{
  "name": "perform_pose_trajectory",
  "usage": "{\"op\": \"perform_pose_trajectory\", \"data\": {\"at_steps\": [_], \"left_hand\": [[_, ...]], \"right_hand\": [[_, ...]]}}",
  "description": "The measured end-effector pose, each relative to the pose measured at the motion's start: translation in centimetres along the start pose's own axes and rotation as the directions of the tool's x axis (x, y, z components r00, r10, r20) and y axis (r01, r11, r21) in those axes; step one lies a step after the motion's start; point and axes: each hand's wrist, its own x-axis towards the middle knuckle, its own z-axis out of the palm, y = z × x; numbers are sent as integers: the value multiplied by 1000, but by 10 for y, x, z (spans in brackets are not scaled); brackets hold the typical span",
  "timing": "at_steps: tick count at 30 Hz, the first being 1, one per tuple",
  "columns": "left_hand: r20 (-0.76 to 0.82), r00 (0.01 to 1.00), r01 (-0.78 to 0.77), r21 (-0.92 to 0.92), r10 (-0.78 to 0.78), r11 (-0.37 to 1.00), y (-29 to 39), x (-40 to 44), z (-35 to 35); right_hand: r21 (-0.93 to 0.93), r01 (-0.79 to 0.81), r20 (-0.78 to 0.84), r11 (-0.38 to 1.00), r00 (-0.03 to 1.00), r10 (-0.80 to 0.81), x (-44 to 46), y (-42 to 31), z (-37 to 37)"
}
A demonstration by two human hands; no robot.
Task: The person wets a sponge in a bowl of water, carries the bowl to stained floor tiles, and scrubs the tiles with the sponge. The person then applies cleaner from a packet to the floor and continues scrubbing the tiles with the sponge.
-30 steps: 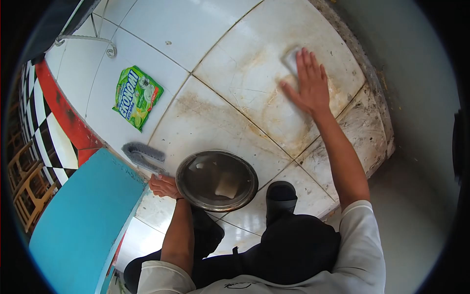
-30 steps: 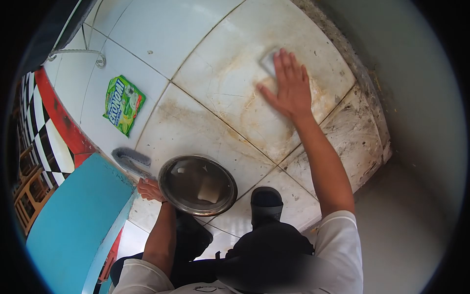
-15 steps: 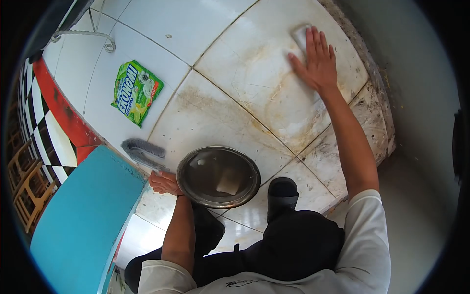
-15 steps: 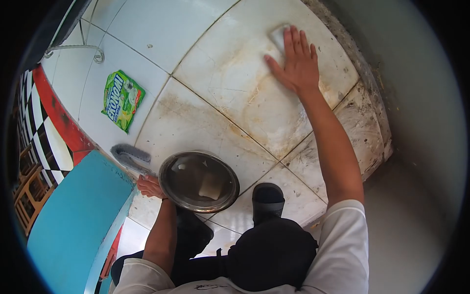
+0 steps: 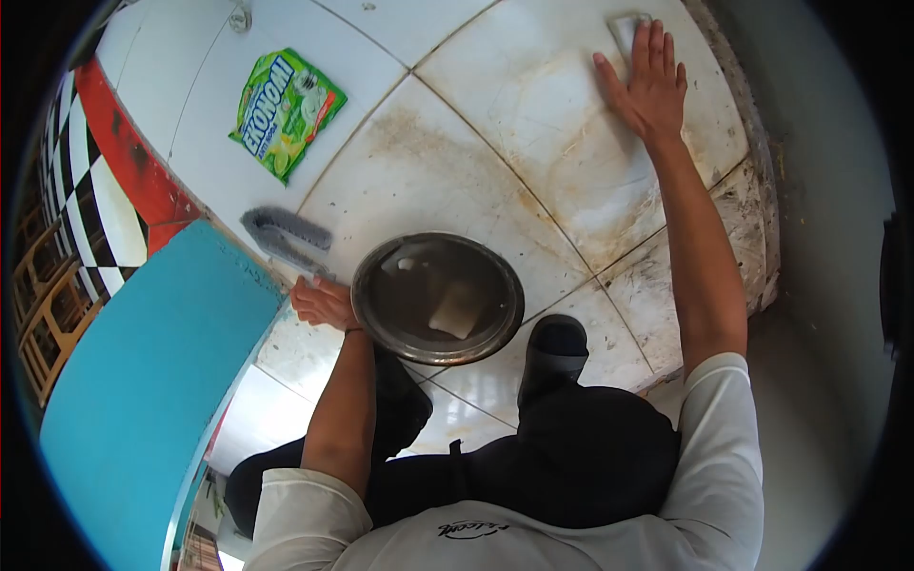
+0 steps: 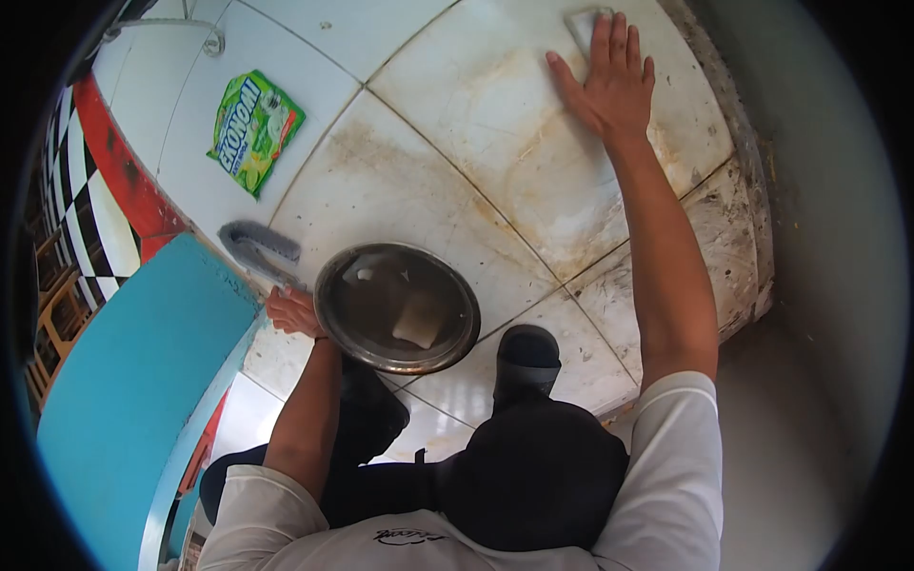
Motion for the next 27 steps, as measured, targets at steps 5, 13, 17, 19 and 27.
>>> {"op": "perform_pose_trajectory", "data": {"at_steps": [5, 13, 17, 19, 27], "left_hand": [[-1, 1000, -30, 4, 30, 1000, -3, 1, 2], [20, 1000, 8, -31, -7, 999, 0, 3, 6], [128, 987, -91, -41, 96, 995, -13, 10, -6], [253, 913, -318, -53, 321, 947, -39, 37, -23], [-53, 553, -811, -264, 831, 522, -92, 47, -6]], "right_hand": [[145, 248, 387, 958, 877, -285, -18, -109, -41], [-46, 264, 454, 963, 865, -215, -50, -17, -51], [-30, 182, 371, 983, 915, -158, -41, 40, -31], [-124, 106, 365, 987, 930, -54, -48, 27, -29], [-201, -13, 427, 979, 899, 100, -42, 10, -36]]}}
